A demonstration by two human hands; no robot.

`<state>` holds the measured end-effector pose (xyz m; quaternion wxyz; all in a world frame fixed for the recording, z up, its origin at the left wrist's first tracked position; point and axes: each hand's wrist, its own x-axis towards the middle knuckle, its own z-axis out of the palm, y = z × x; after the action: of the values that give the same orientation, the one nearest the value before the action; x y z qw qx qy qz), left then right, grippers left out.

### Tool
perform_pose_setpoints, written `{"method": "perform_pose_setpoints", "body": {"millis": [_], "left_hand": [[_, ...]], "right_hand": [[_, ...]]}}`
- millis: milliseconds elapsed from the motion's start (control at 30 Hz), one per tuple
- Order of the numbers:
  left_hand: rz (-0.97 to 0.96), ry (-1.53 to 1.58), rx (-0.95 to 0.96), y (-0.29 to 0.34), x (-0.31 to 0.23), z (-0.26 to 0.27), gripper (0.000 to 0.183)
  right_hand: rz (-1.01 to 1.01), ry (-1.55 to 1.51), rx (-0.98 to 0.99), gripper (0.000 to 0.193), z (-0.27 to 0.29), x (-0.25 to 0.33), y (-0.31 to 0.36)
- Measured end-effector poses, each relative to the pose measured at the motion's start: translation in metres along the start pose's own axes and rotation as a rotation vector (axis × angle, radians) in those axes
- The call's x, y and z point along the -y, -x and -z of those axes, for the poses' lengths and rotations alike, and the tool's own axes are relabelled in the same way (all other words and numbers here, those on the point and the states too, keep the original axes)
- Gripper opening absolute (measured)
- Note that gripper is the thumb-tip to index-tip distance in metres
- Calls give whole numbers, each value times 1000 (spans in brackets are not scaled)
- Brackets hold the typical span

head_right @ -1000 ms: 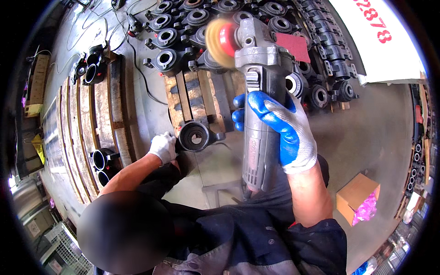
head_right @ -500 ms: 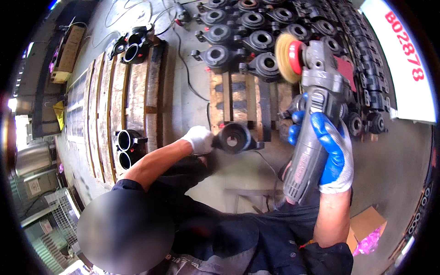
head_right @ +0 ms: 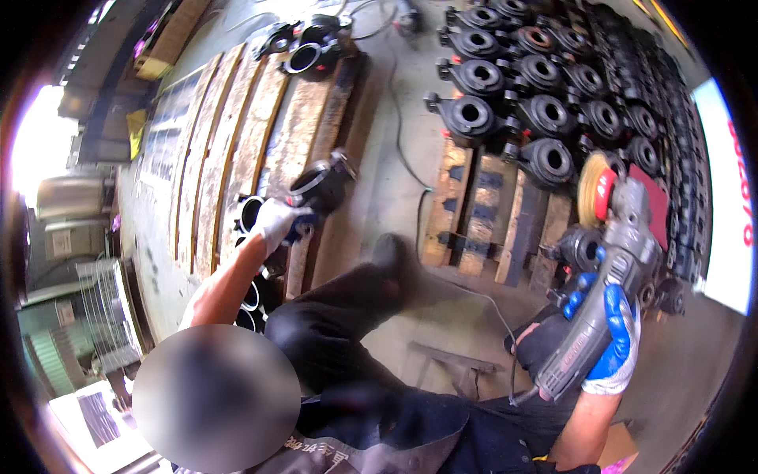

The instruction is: The person uses a grinder to smooth the edges and surfaces of circular metal parts on a wooden pallet, picking up each part by hand to work on different sides before placing it back down.

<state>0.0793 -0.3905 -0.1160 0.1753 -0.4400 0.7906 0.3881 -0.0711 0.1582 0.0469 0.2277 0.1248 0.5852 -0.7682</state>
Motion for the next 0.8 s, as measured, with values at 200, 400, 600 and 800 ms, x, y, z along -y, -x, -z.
{"method": "perform_pose_setpoints", "body": {"millis": [200,400,600,800], "left_hand": [[207,-309,-556,-77,16,51,58],[316,-294,-519,-85,26,47,52],[307,-269,-527,-71,30,27,39],[245,-365,-391,-74,8,22,40]], "right_hand": [[43,102,-156,53,24,-19,3],[35,215,-151,56,26,-31,-14],[15,292,-142,55,16,-37,-23],[19,250,-155,54,22,-25,-24]]}}
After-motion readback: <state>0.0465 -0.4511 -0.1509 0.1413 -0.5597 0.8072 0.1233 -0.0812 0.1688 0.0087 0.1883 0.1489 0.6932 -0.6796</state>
